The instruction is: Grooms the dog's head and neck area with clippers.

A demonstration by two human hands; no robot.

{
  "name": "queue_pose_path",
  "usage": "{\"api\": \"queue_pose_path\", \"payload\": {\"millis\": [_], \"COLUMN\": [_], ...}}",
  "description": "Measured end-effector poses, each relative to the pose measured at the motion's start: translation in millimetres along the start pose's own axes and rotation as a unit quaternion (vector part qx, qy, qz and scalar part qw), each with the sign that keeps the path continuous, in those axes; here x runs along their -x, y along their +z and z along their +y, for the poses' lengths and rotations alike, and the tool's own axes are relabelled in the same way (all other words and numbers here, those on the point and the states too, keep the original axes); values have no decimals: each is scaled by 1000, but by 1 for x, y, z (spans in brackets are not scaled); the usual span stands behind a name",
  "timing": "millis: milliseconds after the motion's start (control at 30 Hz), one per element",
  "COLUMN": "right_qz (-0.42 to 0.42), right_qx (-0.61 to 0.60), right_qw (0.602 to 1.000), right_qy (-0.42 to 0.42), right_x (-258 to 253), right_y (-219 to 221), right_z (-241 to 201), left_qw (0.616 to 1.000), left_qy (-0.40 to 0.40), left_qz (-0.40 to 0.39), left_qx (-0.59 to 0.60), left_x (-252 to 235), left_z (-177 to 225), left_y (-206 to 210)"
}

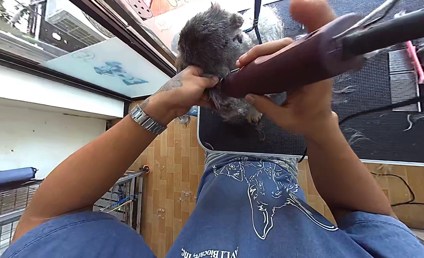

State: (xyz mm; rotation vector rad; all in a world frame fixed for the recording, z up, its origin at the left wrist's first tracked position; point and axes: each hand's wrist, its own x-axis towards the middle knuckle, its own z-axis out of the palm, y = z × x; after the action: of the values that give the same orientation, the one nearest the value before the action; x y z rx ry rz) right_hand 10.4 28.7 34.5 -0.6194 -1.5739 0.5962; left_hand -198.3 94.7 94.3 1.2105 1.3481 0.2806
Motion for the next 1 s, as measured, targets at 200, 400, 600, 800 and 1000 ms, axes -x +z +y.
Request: {"api": "queue_pose_path", "payload": {"millis": [200,400,600,800,1000], "right_qz": [-89,-83,92,133,148], "right_qx": [-1,-56,-120,-76,-166], "right_qw": [996,989,983,976,939], "right_qy": [22,108,108,156,262], "right_x": [9,22,18,29,76], "right_y": [12,0,-24,-39,-38], "right_z": [1,4,3,4,9], "left_qw": [999,999,998,994,995], "left_qy": [-12,-10,-42,-80,-62], "left_qz": [21,14,-39,-27,39], "left_qx": [33,40,32,65,66], "left_x": [1,-3,-12,-22,-46], "left_z": [0,-2,-14,-51,-109], "left_y": [-6,-18,-27,-25,-43]}}
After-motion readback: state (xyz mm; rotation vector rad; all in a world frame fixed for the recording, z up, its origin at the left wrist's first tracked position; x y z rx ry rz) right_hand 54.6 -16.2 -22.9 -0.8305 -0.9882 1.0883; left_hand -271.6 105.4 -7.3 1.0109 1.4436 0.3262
